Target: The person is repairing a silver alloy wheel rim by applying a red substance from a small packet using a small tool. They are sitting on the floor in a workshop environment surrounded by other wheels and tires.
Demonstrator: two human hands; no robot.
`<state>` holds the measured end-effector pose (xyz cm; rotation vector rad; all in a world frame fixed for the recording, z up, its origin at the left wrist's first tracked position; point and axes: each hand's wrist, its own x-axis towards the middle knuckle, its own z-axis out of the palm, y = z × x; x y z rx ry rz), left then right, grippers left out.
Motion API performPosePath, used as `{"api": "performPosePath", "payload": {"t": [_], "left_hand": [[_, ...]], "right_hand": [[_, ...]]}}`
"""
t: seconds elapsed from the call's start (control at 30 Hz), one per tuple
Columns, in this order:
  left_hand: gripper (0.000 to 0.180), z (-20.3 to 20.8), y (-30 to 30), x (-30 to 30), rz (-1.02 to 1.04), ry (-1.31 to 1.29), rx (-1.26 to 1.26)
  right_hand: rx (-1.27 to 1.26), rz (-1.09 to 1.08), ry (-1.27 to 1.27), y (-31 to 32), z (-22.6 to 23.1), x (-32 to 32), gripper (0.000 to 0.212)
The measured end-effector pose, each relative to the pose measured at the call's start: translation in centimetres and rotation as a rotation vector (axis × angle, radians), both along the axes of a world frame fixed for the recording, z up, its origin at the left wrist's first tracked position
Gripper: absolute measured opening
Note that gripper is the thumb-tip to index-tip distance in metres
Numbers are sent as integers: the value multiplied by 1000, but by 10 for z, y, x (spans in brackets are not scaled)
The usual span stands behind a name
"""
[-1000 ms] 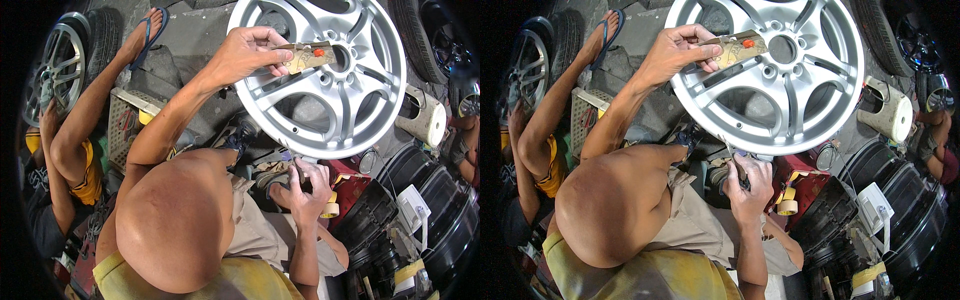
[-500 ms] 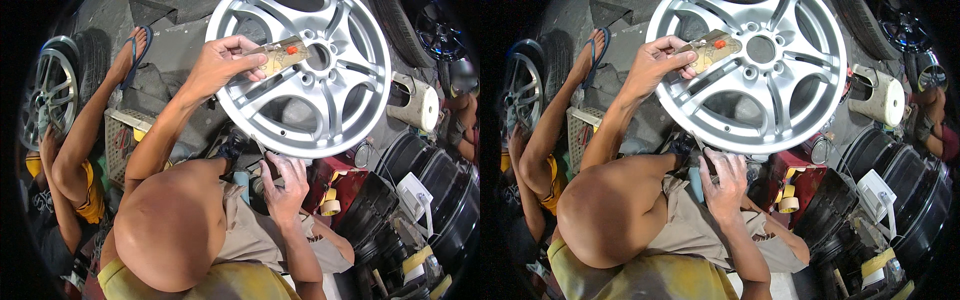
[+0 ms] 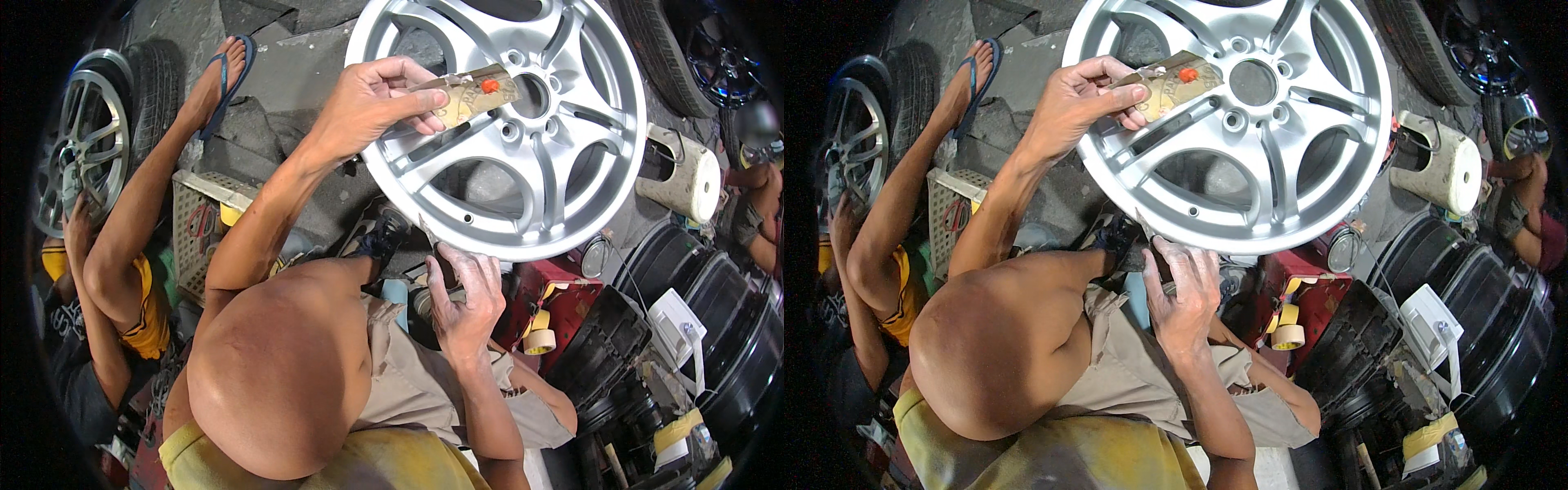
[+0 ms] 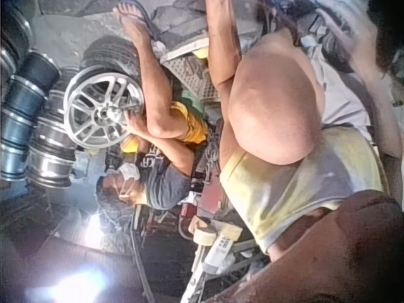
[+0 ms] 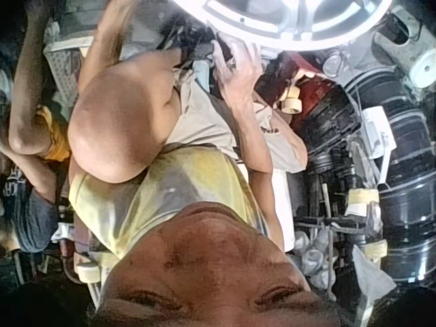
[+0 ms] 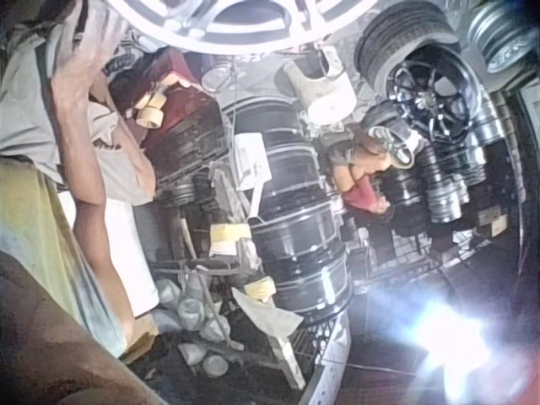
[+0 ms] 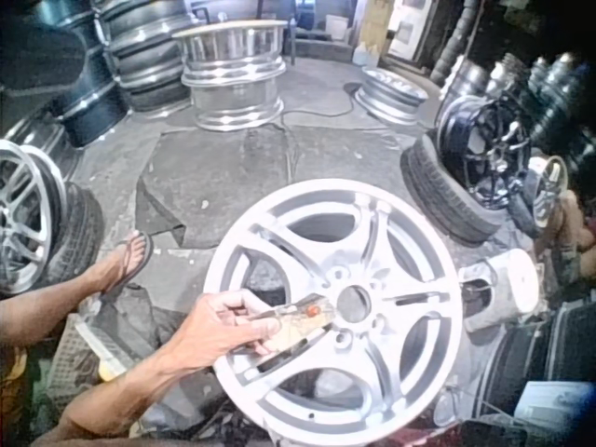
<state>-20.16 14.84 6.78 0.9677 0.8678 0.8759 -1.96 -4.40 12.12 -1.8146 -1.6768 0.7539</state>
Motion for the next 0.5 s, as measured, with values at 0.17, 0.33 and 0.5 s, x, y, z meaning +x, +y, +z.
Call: {"api": "performPosePath", "payload": {"t": [0.17, 0.33, 0.5], "left_hand": [[19, -2, 1, 0, -18, -7, 9], [19, -2, 1, 0, -22, 20, 18], [17, -1, 1, 2, -2, 4, 21]], "right_hand": [[-5, -26, -9, -1, 2, 2, 25], [-2, -24, -2, 0, 1, 3, 25], [-1, -9, -29, 2, 1, 3, 26]]}}
